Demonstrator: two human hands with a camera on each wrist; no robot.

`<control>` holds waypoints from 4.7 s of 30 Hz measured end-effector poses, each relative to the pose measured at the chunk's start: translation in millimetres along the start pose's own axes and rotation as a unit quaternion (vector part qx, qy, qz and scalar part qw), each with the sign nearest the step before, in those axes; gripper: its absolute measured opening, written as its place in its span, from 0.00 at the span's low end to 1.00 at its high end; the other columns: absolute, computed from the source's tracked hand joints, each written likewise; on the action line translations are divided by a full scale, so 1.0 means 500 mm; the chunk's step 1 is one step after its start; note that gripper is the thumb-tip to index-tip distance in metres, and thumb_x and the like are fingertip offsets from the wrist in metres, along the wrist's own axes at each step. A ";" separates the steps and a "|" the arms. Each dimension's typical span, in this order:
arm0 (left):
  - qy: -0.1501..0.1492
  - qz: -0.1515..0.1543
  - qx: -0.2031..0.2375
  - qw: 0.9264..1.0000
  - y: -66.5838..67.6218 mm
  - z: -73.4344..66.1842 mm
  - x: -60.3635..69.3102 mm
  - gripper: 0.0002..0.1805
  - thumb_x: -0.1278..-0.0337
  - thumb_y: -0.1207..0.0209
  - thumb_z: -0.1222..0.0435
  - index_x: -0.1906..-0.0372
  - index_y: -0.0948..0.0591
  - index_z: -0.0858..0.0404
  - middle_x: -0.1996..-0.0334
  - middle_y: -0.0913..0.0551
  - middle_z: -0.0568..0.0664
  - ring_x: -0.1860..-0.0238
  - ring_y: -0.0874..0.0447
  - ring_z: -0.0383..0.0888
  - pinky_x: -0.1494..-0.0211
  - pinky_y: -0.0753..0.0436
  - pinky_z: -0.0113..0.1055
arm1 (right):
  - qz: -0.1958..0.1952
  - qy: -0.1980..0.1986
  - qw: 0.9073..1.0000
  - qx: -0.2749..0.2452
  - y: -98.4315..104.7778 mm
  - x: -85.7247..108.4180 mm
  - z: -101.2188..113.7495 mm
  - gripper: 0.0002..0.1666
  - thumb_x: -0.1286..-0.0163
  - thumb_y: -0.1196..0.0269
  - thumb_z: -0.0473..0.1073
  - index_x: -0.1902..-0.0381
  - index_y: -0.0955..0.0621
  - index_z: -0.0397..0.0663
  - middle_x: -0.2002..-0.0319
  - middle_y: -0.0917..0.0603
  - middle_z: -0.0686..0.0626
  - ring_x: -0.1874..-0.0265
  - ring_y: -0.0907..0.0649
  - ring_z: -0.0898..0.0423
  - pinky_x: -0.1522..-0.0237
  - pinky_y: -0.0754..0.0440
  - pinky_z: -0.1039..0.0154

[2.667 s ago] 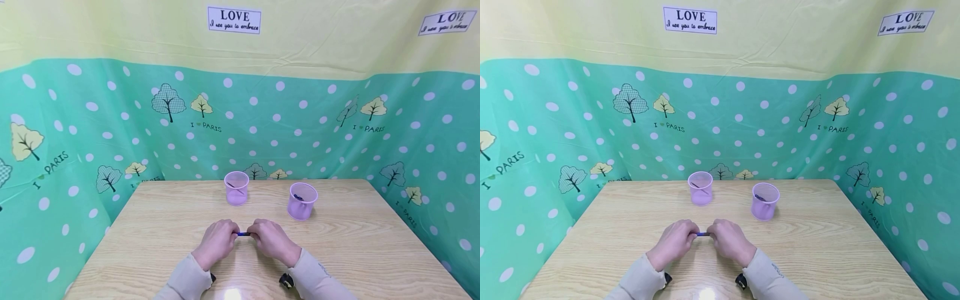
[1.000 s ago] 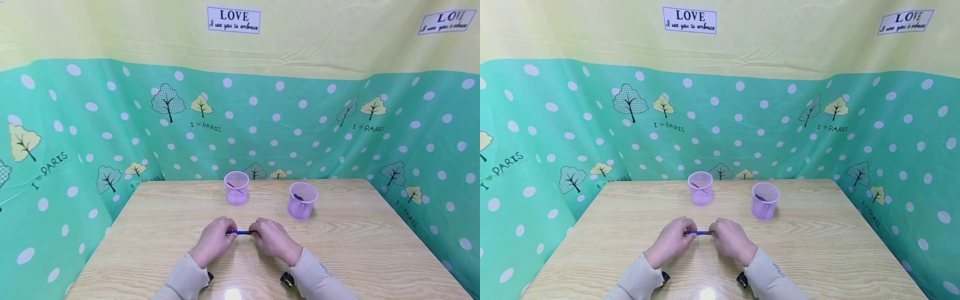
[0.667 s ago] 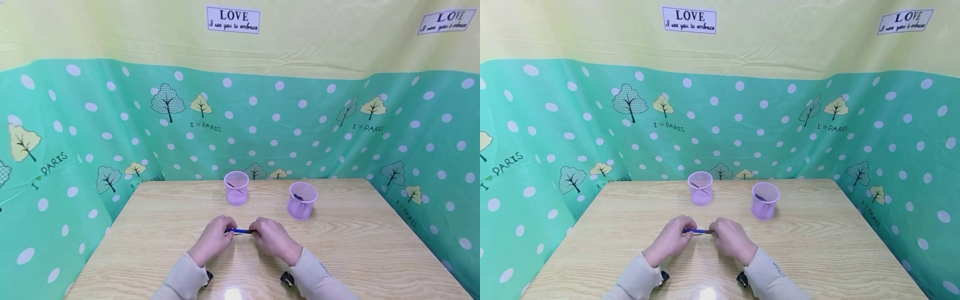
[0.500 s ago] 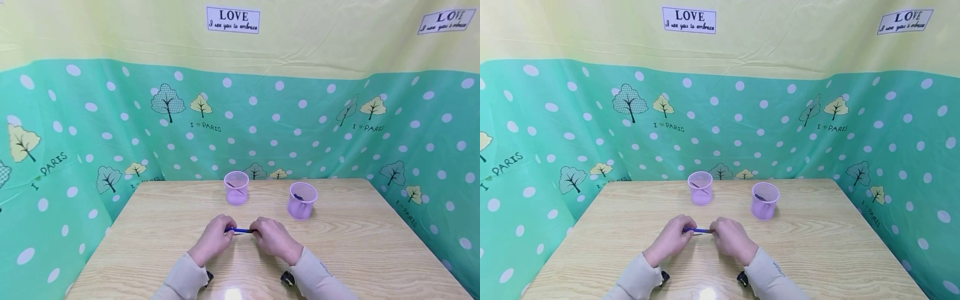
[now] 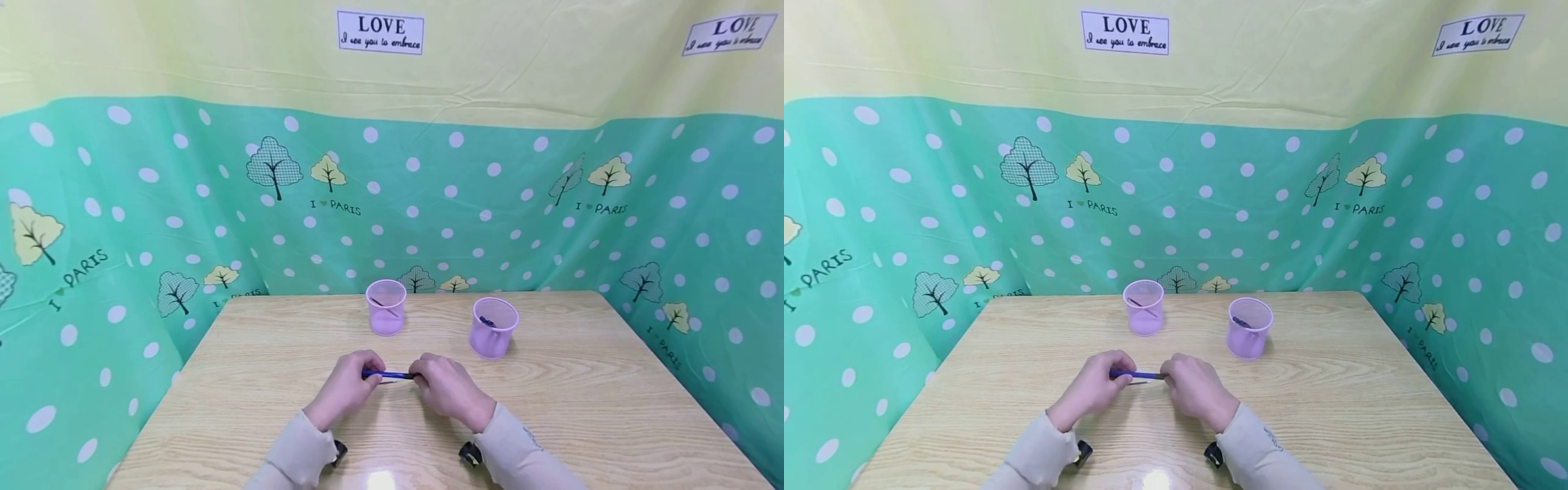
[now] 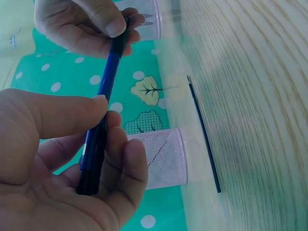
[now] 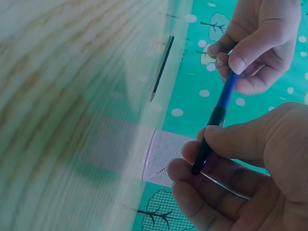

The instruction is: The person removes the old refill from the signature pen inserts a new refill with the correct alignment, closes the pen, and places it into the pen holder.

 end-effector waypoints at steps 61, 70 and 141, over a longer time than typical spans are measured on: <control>0.039 -0.090 0.076 0.992 0.017 -0.004 -0.004 0.06 0.49 0.35 0.74 0.69 0.20 0.62 0.73 0.20 0.47 0.73 0.23 0.40 0.70 0.21 0.31 | -0.110 -0.049 0.993 0.003 0.079 0.023 -0.073 0.13 0.44 0.29 0.41 0.62 0.15 0.42 0.62 0.17 0.48 0.60 0.19 0.52 0.54 0.22 0.55; 0.042 -0.111 0.091 0.989 0.021 -0.005 -0.002 0.08 0.53 0.35 0.75 0.69 0.22 0.62 0.73 0.20 0.47 0.73 0.22 0.41 0.70 0.21 0.31 | -0.148 -0.048 0.988 0.017 0.100 0.026 -0.091 0.12 0.46 0.28 0.41 0.63 0.15 0.44 0.62 0.18 0.49 0.59 0.19 0.50 0.53 0.23 0.52; 0.052 -0.114 0.105 0.987 0.020 -0.005 -0.003 0.07 0.49 0.34 0.71 0.69 0.22 0.62 0.73 0.20 0.48 0.73 0.23 0.42 0.71 0.21 0.33 | -0.255 -0.100 0.962 0.024 0.165 0.042 -0.178 0.31 0.51 0.26 0.40 0.47 0.21 0.38 0.52 0.22 0.35 0.52 0.25 0.39 0.50 0.28 0.41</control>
Point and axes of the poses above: each hand's wrist, its own x-axis away from the middle knuckle, its own y-axis out of the back of the hand, z = x × y, the point moved 3 cm from there along -x, towards the middle knuckle
